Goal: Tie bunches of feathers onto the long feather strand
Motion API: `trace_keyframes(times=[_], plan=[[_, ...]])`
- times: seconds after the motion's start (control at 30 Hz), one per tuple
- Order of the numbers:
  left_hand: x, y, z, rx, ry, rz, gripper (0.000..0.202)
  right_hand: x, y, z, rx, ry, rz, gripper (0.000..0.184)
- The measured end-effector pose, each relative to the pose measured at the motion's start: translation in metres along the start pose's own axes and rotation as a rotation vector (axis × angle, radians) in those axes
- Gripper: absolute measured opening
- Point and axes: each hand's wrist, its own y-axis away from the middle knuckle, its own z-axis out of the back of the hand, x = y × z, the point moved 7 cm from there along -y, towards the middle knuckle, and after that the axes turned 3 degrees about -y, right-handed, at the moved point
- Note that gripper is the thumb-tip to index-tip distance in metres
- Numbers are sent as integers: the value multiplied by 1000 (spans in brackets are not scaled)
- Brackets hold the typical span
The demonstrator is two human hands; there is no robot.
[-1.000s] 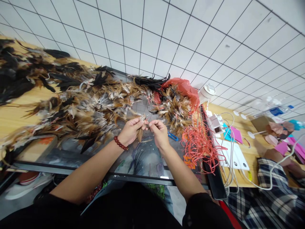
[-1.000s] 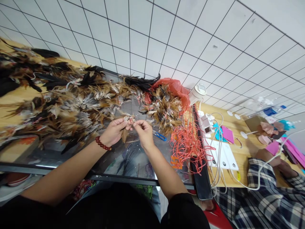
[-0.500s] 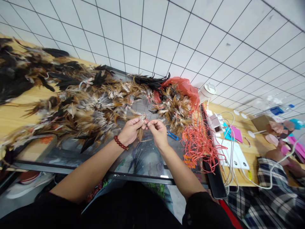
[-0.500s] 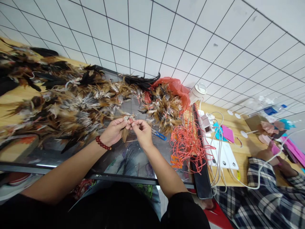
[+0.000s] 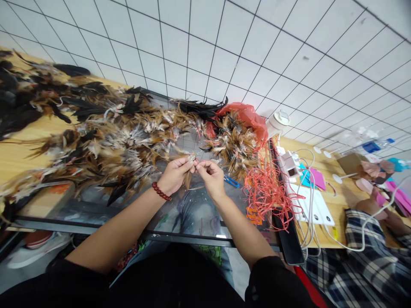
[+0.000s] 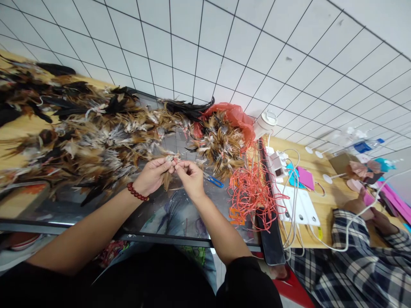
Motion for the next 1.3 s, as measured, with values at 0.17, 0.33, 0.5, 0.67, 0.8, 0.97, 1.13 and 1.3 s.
trace_keyframes(times=[0.17, 0.33, 0.5, 0.67, 0.8, 0.97, 1.13, 1.3], plan=[[0, 0, 3, 13, 71, 52, 25, 1, 1, 3, -5, 10, 23, 20], [0, 1, -1, 37, 69, 73, 27, 1, -1, 5, -55, -4, -3, 22], [-4, 2, -4, 18, -43, -19, 26, 5, -1, 5, -35, 69, 31, 19], [-3, 1, 0, -11, -25, -12, 27, 11, 2, 4, -4, 235, 105, 19], [-4, 1, 0, -11, -33, -13, 26, 5, 1, 2, -7, 63, 17, 20], [-1, 1, 0, -6, -58, 0, 27, 6, -1, 1, -18, -14, 14, 20], [1, 0, -1, 2, -28, 9, 26, 8, -1, 1, -50, 14, -4, 22], [0, 2, -4, 39, 66, 43, 28, 6, 0, -1, -58, -52, -51, 23]])
